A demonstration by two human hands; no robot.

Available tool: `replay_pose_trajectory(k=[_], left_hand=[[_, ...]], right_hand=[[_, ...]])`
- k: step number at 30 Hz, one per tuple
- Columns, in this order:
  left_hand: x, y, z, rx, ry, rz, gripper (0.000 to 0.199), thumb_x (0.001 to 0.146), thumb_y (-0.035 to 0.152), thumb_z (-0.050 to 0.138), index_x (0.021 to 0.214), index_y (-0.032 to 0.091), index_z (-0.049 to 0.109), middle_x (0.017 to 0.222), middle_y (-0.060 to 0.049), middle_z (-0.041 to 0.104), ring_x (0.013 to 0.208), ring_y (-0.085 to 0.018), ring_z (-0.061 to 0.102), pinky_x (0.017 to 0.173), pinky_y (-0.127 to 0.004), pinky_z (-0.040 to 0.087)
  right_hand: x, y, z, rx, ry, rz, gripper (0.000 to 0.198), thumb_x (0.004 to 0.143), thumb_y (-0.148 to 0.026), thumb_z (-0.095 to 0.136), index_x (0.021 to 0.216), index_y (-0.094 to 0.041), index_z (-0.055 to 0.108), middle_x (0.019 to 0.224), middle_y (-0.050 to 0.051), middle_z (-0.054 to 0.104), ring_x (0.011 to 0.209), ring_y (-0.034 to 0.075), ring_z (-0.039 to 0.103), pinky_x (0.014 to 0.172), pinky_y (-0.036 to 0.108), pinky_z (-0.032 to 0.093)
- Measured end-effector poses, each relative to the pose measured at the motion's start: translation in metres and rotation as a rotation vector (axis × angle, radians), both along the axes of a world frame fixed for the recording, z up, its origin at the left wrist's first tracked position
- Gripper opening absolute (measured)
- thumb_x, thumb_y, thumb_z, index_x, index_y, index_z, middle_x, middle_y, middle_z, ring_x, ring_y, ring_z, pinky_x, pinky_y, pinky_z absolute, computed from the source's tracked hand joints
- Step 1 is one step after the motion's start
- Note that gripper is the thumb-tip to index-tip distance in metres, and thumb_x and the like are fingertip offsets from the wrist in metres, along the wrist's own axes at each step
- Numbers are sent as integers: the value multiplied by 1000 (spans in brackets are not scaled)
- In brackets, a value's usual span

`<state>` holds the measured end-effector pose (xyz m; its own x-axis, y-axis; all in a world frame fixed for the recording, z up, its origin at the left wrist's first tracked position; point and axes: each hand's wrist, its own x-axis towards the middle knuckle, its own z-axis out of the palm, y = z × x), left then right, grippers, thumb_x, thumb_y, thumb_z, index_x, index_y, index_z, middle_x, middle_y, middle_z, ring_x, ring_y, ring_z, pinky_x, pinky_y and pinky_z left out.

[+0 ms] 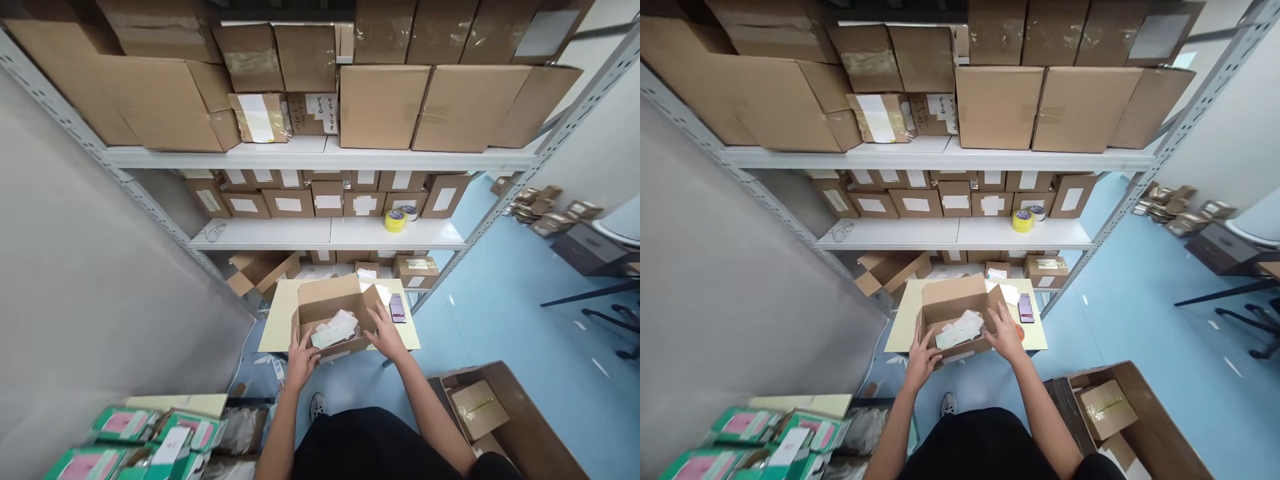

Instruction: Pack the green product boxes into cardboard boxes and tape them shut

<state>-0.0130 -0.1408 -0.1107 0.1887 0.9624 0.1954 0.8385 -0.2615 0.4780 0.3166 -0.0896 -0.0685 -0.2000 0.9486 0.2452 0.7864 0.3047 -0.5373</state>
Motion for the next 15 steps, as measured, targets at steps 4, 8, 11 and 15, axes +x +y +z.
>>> replay_pose_trajectory(k=[4, 8, 11, 15], left_hand=[[-34, 72, -10, -77, -47, -122, 12, 85, 22, 71, 80, 23, 82, 166, -3, 40, 161, -43, 3, 123, -66, 29], [-64, 125, -30, -221, -84, -159, 9, 81, 31, 76, 84, 24, 81, 167, -6, 38, 160, -45, 9, 122, -66, 30], [-85, 139, -49, -244, -188, -82, 48, 76, 45, 82, 120, 26, 75, 170, -9, 32, 159, -47, 13, 122, -67, 27], [-110, 137, -71, -257, -464, 346, 88, 80, 61, 75, 152, 19, 46, 166, -18, 37, 157, -40, 26, 125, -57, 29]], right_hand=[[-26, 10, -16, -86, -68, -101, 64, 88, -36, 71, 149, -30, 54, 169, 13, 32, 152, 38, 39, 114, 56, 47], [-43, 7, -32, -113, -81, -194, 62, 86, -35, 71, 146, -28, 56, 166, 13, 36, 151, 37, 40, 116, 55, 44], [-51, 1, -38, -102, -41, -226, 63, 87, -36, 68, 149, -28, 53, 165, 13, 38, 152, 35, 39, 119, 55, 40], [-47, -1, -42, -104, 46, -298, 71, 90, -41, 64, 156, -27, 43, 165, 13, 39, 154, 33, 37, 120, 55, 40]])
